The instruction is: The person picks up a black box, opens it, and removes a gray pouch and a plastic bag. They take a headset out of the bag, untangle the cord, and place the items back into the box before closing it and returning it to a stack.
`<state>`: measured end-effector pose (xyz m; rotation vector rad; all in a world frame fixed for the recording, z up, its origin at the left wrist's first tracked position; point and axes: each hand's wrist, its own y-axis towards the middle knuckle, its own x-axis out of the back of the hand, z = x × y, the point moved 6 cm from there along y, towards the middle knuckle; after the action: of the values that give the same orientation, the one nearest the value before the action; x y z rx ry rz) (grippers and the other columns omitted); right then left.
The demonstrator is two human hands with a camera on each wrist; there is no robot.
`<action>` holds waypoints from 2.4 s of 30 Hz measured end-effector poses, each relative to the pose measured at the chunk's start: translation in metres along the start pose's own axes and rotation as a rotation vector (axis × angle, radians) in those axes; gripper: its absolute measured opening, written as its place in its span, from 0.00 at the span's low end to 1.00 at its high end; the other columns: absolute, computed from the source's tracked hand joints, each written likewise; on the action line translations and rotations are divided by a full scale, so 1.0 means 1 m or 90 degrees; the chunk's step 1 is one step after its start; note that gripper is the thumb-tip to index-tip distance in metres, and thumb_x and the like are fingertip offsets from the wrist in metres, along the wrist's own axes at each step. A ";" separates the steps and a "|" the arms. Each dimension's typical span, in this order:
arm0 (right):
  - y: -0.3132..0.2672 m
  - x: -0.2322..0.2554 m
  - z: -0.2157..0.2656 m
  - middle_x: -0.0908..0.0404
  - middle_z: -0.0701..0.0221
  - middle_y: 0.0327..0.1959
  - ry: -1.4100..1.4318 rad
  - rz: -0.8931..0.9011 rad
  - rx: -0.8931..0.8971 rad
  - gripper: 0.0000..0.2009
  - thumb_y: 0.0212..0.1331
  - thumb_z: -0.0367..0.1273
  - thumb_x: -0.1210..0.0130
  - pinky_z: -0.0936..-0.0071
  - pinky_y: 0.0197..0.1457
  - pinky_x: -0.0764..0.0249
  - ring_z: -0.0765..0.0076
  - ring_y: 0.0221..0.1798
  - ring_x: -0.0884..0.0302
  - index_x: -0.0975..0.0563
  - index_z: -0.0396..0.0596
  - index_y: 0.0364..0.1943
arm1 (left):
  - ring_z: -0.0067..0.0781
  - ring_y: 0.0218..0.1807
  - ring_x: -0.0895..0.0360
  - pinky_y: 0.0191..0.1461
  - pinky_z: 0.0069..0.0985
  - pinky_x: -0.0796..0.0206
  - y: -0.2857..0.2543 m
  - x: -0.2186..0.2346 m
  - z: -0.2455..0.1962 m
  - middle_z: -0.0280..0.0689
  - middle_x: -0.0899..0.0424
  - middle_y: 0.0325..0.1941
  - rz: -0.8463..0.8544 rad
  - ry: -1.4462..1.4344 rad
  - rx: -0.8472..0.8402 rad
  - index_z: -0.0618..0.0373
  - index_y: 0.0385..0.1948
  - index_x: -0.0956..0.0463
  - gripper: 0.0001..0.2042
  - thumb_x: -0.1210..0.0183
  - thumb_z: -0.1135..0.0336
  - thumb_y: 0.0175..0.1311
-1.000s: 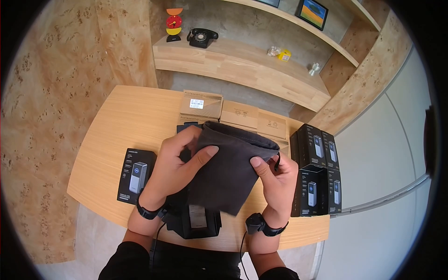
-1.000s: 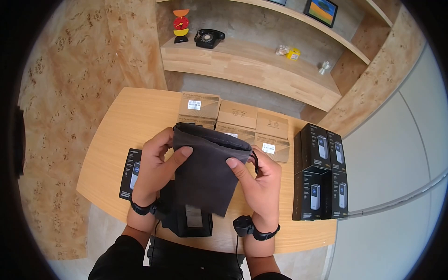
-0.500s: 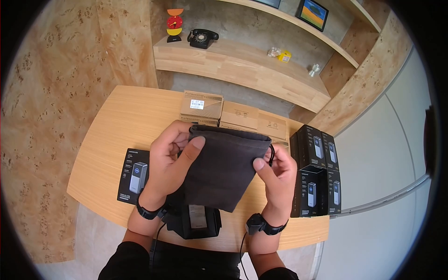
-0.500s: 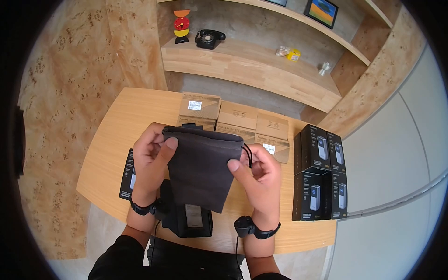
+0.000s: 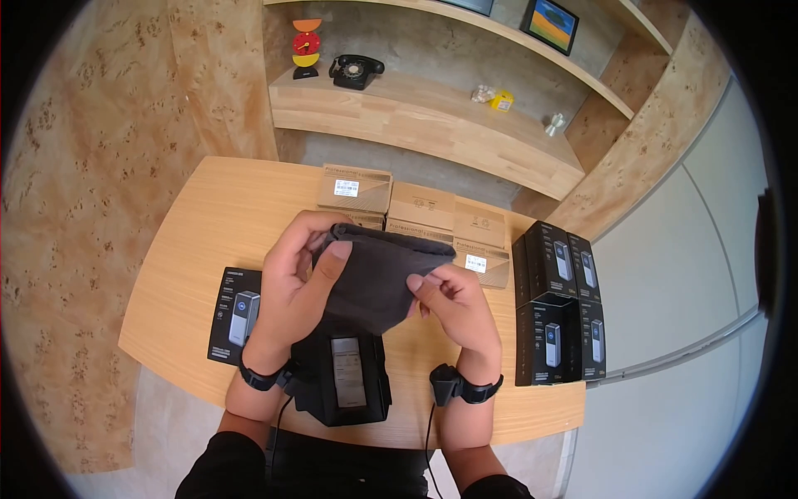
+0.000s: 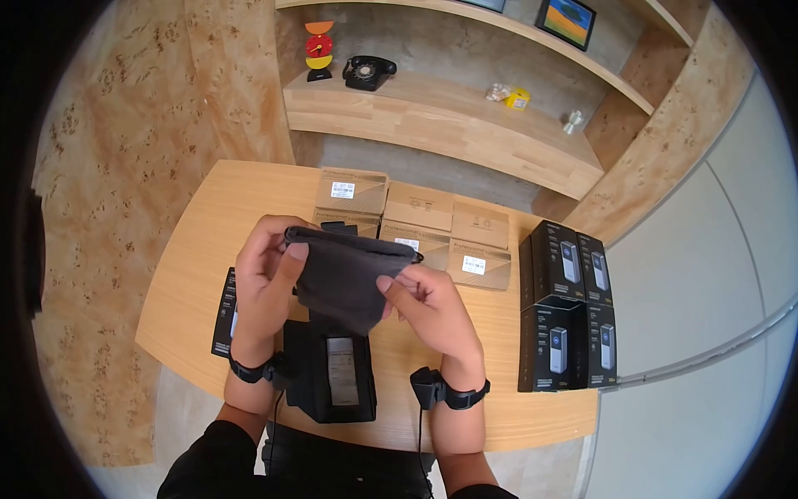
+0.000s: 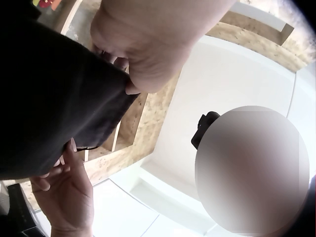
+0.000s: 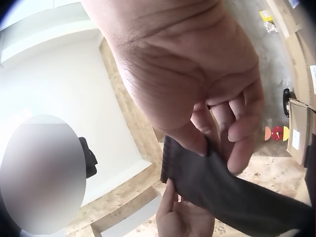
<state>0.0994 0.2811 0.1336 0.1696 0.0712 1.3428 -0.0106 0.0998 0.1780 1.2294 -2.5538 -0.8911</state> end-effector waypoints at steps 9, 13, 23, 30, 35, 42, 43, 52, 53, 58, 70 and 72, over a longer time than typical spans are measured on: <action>0.002 -0.013 0.006 0.15 0.77 0.33 -0.092 -0.015 0.100 0.07 0.69 0.27 0.34 0.80 0.44 0.27 0.84 0.35 0.24 0.16 0.39 0.46 | 0.20 0.50 0.21 0.55 0.19 0.29 0.001 0.003 0.004 0.36 0.17 0.49 -0.041 -0.132 0.035 0.65 0.56 0.29 0.10 0.44 0.73 0.79; 0.003 -0.011 0.000 0.14 0.77 0.37 0.001 0.006 0.030 0.08 0.73 0.27 0.38 0.82 0.45 0.26 0.86 0.38 0.24 0.16 0.37 0.49 | 0.22 0.52 0.20 0.58 0.20 0.29 0.001 0.002 -0.001 0.37 0.16 0.51 -0.040 -0.123 0.043 0.65 0.59 0.29 0.13 0.42 0.77 0.76; -0.004 -0.001 0.012 0.12 0.75 0.42 0.045 -0.054 0.071 0.09 0.74 0.26 0.40 0.83 0.49 0.25 0.86 0.44 0.22 0.16 0.37 0.52 | 0.21 0.54 0.18 0.60 0.23 0.27 0.003 -0.007 0.024 0.35 0.11 0.51 0.068 -0.020 0.163 0.64 0.54 0.20 0.15 0.32 0.79 0.67; -0.002 0.001 0.017 0.12 0.73 0.47 0.132 -0.128 0.118 0.10 0.70 0.23 0.37 0.82 0.52 0.25 0.83 0.48 0.20 0.17 0.37 0.52 | 0.21 0.50 0.17 0.58 0.23 0.25 0.000 -0.009 0.023 0.35 0.11 0.49 0.083 0.044 0.100 0.65 0.55 0.20 0.17 0.31 0.81 0.64; -0.004 0.005 0.022 0.12 0.72 0.44 0.108 -0.140 0.165 0.09 0.69 0.23 0.36 0.82 0.52 0.25 0.83 0.46 0.20 0.17 0.37 0.51 | 0.20 0.49 0.17 0.56 0.23 0.24 0.000 -0.013 0.017 0.35 0.11 0.47 0.101 0.071 0.107 0.65 0.54 0.19 0.17 0.30 0.79 0.64; -0.006 0.003 0.020 0.12 0.73 0.44 0.100 -0.120 0.114 0.10 0.69 0.23 0.35 0.81 0.53 0.24 0.82 0.47 0.19 0.17 0.37 0.52 | 0.20 0.49 0.16 0.53 0.23 0.22 0.000 -0.011 0.016 0.35 0.11 0.46 0.099 0.064 0.158 0.66 0.54 0.19 0.15 0.31 0.78 0.66; -0.006 0.006 0.014 0.12 0.72 0.45 0.097 -0.115 0.111 0.11 0.68 0.23 0.35 0.80 0.54 0.24 0.82 0.48 0.19 0.17 0.37 0.52 | 0.20 0.49 0.16 0.54 0.23 0.22 0.000 -0.011 0.016 0.35 0.11 0.47 0.095 0.064 0.151 0.67 0.54 0.19 0.15 0.31 0.78 0.67; -0.005 -0.002 0.019 0.12 0.71 0.50 -0.007 -0.090 0.139 0.13 0.66 0.23 0.34 0.73 0.65 0.28 0.77 0.56 0.20 0.18 0.38 0.54 | 0.22 0.53 0.17 0.58 0.23 0.23 -0.001 -0.011 0.018 0.37 0.12 0.50 0.069 -0.057 0.117 0.69 0.56 0.23 0.16 0.35 0.84 0.67; -0.005 -0.002 0.020 0.12 0.71 0.50 -0.010 -0.090 0.140 0.14 0.66 0.22 0.34 0.73 0.66 0.28 0.77 0.56 0.20 0.18 0.38 0.54 | 0.22 0.53 0.17 0.58 0.23 0.23 0.000 -0.011 0.017 0.37 0.13 0.50 0.068 -0.064 0.109 0.69 0.56 0.23 0.16 0.35 0.84 0.67; -0.004 -0.001 0.021 0.12 0.70 0.49 0.027 -0.104 0.168 0.13 0.68 0.22 0.36 0.75 0.63 0.27 0.77 0.55 0.20 0.19 0.38 0.55 | 0.22 0.54 0.17 0.60 0.23 0.24 0.001 -0.011 0.017 0.37 0.13 0.51 0.060 -0.080 0.120 0.69 0.56 0.23 0.17 0.34 0.83 0.67; -0.007 0.002 0.024 0.18 0.80 0.39 0.037 -0.156 0.159 0.16 0.73 0.24 0.40 0.88 0.43 0.31 0.90 0.39 0.28 0.23 0.39 0.63 | 0.18 0.54 0.19 0.58 0.20 0.25 -0.004 -0.015 0.024 0.34 0.14 0.53 0.143 -0.040 0.209 0.65 0.63 0.24 0.18 0.38 0.76 0.74; -0.008 0.005 0.018 0.22 0.83 0.35 -0.004 -0.146 0.144 0.15 0.74 0.25 0.41 0.89 0.38 0.36 0.91 0.34 0.33 0.22 0.40 0.62 | 0.17 0.54 0.19 0.57 0.19 0.25 -0.004 -0.015 0.023 0.34 0.14 0.54 0.134 -0.057 0.182 0.65 0.65 0.26 0.18 0.39 0.76 0.75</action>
<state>0.1110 0.2830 0.1504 0.3464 0.2307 1.1037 -0.0074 0.1194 0.1593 0.9778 -2.8932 -0.5638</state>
